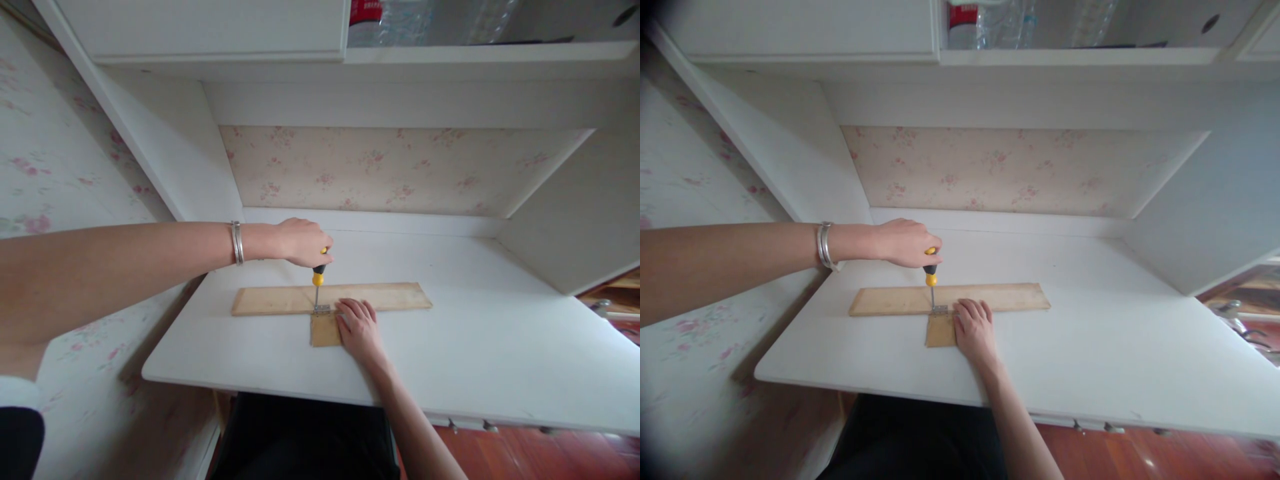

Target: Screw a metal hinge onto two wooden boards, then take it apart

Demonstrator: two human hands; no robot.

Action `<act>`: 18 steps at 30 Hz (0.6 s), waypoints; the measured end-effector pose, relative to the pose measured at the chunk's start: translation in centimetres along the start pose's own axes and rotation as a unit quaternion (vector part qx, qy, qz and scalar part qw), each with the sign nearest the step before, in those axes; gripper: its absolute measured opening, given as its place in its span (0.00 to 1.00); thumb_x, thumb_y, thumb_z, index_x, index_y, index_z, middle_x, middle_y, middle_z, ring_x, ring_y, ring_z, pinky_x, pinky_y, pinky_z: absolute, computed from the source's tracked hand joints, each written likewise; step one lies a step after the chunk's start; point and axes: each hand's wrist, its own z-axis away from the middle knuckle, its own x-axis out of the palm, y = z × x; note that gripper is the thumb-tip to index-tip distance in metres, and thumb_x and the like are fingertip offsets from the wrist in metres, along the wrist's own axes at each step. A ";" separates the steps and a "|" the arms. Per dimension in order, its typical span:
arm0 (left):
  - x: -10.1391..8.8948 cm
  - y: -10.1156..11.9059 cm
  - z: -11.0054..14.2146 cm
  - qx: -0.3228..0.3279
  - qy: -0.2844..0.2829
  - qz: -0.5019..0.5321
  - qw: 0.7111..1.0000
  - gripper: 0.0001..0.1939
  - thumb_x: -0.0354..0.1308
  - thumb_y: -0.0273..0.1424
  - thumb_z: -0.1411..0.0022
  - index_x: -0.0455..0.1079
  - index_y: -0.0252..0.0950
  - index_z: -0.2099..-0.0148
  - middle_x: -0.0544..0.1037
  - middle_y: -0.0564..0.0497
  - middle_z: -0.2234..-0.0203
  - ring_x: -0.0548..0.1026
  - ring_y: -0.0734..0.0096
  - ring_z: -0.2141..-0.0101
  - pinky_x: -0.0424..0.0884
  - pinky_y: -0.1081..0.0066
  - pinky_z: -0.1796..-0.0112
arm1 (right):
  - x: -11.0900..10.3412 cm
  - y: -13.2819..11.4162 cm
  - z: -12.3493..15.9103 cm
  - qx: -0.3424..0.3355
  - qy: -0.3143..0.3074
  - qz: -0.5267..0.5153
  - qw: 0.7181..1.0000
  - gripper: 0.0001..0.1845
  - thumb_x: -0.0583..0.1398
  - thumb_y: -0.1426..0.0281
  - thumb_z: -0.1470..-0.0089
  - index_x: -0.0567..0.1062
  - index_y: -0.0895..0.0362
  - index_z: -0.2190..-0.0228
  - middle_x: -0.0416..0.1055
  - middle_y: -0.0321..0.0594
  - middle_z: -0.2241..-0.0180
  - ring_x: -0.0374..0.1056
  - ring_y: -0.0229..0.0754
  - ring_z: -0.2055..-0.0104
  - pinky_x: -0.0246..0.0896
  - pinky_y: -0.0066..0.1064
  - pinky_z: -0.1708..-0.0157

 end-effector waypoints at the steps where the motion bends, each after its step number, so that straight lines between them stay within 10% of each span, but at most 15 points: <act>1: 0.1 0.2 -0.1 -0.008 0.006 -0.001 1.000 0.21 0.48 0.47 0.42 0.75 0.40 0.61 0.76 0.45 0.68 0.73 0.60 0.67 0.64 0.68 0.68 | 0.0 0.0 0.0 0.000 0.001 0.000 1.000 0.16 0.54 0.73 0.42 0.69 0.53 0.52 0.67 0.42 0.51 0.59 0.45 0.47 0.39 0.44 0.42; 12: -0.5 0.4 -0.7 -0.144 0.090 0.107 0.980 0.18 0.52 0.43 0.45 0.75 0.33 0.70 0.74 0.46 0.80 0.72 0.65 0.75 0.64 0.70 0.73 | -0.2 0.0 -0.2 -0.005 0.039 -0.031 0.999 0.13 0.54 0.72 0.41 0.71 0.55 0.55 0.69 0.44 0.54 0.61 0.46 0.50 0.45 0.46 0.44; 18: 1.0 3.0 1.4 -0.071 0.253 0.030 0.964 0.21 0.49 0.44 0.38 0.74 0.33 0.66 0.75 0.44 0.77 0.74 0.60 0.72 0.65 0.68 0.71 | -1.5 -2.1 0.9 0.175 0.131 -0.210 0.953 0.11 0.53 0.64 0.39 0.70 0.54 0.57 0.71 0.41 0.65 0.67 0.42 0.66 0.65 0.34 0.67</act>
